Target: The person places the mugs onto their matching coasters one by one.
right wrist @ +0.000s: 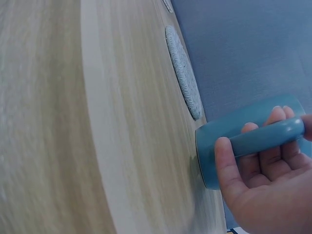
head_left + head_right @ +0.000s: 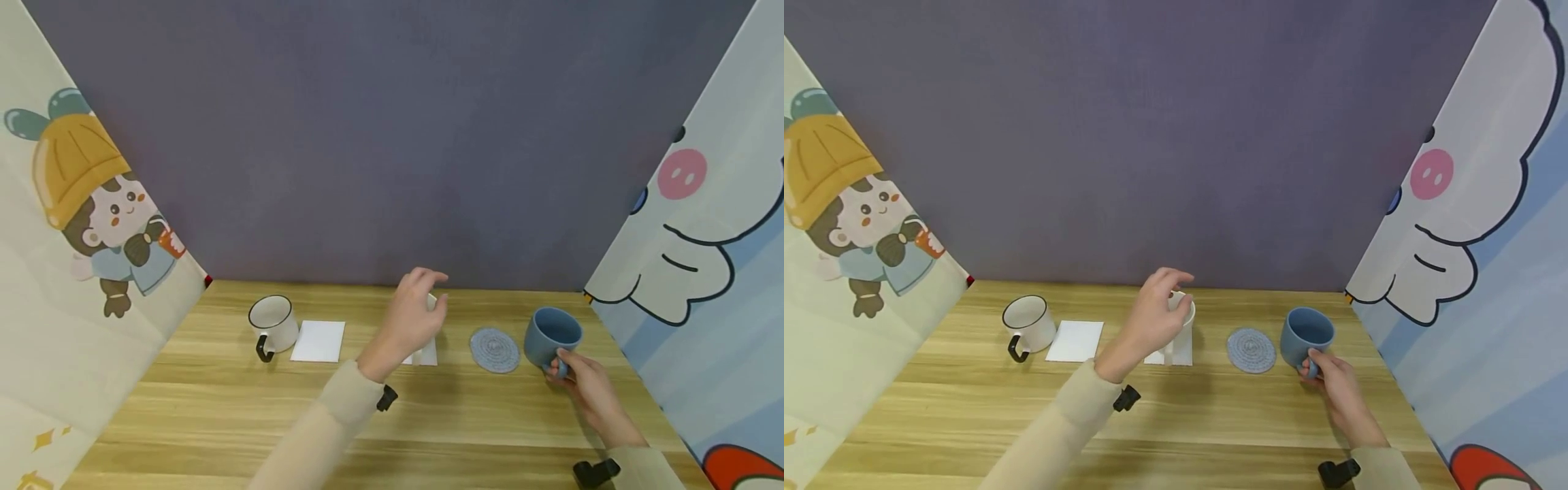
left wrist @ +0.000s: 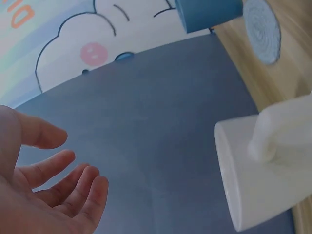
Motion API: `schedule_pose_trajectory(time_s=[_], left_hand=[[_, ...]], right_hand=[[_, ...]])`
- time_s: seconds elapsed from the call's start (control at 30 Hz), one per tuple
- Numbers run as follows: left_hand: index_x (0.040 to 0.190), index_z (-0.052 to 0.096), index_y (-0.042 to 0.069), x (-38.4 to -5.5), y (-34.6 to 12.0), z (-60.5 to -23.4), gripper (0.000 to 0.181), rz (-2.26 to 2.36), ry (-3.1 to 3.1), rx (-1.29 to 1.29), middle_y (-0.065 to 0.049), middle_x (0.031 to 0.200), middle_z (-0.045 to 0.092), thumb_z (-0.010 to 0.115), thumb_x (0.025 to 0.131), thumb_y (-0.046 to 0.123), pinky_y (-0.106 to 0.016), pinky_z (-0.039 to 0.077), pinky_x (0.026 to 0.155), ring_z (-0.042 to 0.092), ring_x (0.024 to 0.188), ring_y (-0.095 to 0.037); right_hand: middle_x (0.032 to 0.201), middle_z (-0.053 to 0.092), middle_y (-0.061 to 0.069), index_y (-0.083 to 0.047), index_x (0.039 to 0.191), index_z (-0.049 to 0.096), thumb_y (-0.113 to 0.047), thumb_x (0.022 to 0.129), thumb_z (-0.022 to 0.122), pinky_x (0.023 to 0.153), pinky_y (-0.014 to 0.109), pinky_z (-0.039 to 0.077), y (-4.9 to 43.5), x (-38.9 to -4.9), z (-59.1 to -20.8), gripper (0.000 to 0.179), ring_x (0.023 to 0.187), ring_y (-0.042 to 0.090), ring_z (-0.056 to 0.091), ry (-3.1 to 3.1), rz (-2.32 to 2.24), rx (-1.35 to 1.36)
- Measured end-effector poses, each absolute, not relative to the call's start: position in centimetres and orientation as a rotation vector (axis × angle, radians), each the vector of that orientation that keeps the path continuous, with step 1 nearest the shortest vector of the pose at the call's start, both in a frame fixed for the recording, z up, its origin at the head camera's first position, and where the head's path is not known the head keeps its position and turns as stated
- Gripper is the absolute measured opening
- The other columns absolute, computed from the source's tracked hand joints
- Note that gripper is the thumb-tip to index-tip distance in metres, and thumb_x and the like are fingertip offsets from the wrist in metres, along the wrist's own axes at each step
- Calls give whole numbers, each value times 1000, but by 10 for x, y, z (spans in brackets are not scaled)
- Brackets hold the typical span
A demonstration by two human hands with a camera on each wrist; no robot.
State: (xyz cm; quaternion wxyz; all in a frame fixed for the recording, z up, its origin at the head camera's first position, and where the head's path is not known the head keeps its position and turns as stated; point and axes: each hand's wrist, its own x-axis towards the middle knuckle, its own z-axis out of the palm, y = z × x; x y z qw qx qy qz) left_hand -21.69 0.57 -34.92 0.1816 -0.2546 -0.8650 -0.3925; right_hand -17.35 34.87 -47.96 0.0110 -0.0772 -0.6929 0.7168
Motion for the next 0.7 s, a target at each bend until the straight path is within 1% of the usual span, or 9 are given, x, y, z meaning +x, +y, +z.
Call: schedule_pose_trajectory(time_s=[0.1,0.2,0.4,0.57,0.7], left_hand=[[127,66,7,-217,14,-352,32,-1089,-2484,-743,-7,127,62,63,96,13,-36,50,97,57,116,-23],[129,65,8,-216,20,-353,33,-1079,-2525,-757,-6,129,61,62,97,15,-36,50,98,57,119,-23],[132,63,10,-218,34,-354,35,-1082,-2596,-772,-4,132,60,61,98,17,-34,50,96,56,118,-21],[134,62,11,-221,44,-359,36,-1077,-2637,-761,-5,135,59,61,99,19,-35,50,98,55,121,-21],[132,63,11,-224,50,-362,36,-1086,-2637,-738,-6,135,59,63,97,18,-37,50,99,55,122,-23]], right_hand=[[82,64,0,-2,88,62,-27,108,50,79,32,58,348,-173,-479,35,83,14,67,-2173,2224,-260],[82,63,0,-2,88,62,-28,108,50,79,31,58,347,-174,-479,35,83,14,66,-2176,2222,-273],[82,63,-1,-3,88,63,-30,108,50,79,31,58,349,-175,-480,35,84,15,67,-2191,2217,-280],[83,63,-1,-3,88,63,-30,108,50,79,31,58,349,-175,-481,35,84,14,67,-2195,2205,-294],[82,63,-1,-3,88,62,-30,108,50,79,31,58,349,-175,-482,36,83,15,67,-2208,2189,-295]])
